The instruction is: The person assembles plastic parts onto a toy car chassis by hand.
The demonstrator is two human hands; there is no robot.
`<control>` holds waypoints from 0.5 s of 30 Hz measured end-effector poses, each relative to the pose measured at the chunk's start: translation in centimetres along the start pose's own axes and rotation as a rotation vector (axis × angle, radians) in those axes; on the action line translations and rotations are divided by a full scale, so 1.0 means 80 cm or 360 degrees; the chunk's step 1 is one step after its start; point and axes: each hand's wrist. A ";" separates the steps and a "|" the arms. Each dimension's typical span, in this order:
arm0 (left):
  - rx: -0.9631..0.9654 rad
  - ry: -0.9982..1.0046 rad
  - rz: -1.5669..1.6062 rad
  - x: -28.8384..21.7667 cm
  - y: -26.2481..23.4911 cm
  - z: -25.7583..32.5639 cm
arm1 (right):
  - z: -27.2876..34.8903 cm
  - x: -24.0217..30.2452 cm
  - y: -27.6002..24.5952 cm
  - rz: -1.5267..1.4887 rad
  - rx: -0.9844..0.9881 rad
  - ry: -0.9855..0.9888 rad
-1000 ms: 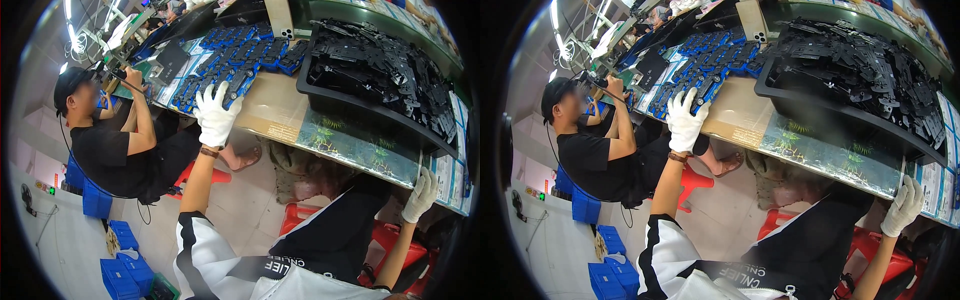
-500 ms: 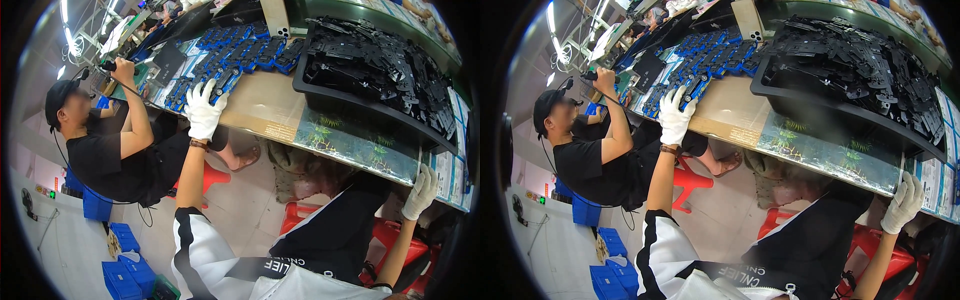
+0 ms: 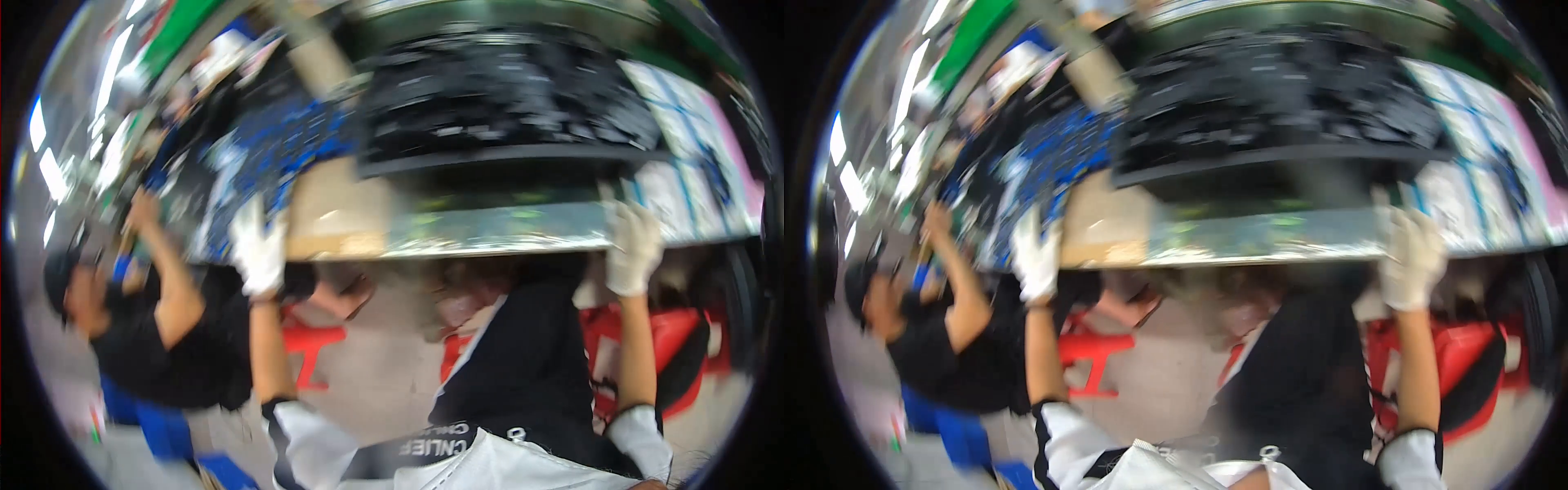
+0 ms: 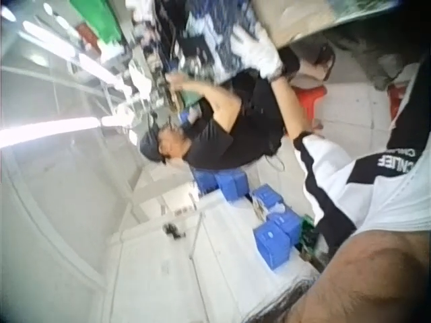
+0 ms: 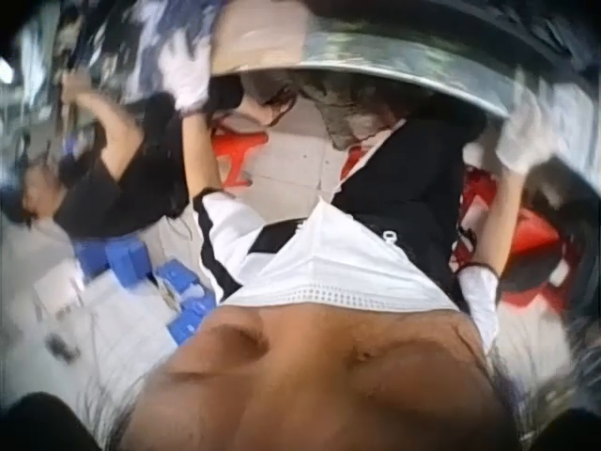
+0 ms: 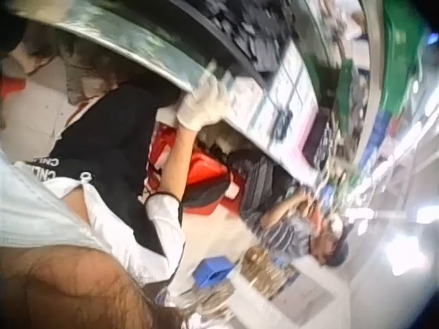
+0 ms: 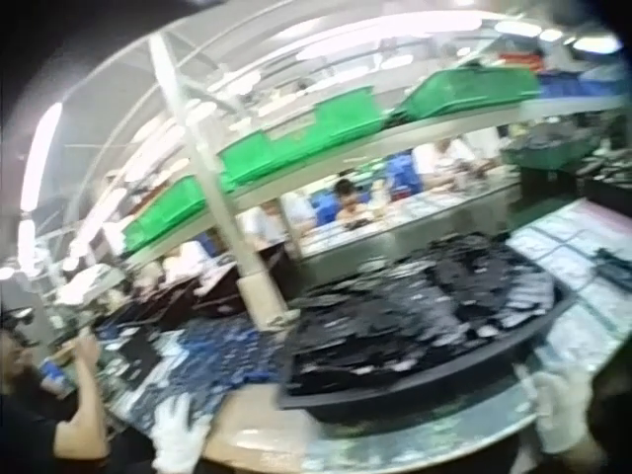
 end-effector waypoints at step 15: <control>-0.0634 0.0212 -0.0075 0.040 0.009 -0.010 | -0.003 0.019 -0.031 -0.0139 0.0209 -0.0081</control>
Point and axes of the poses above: each hand's wrist, its own z-axis away from the middle knuckle, its own y-axis out of the palm, x = y × z, and after that the axes turned 6 degrees about y, right-handed
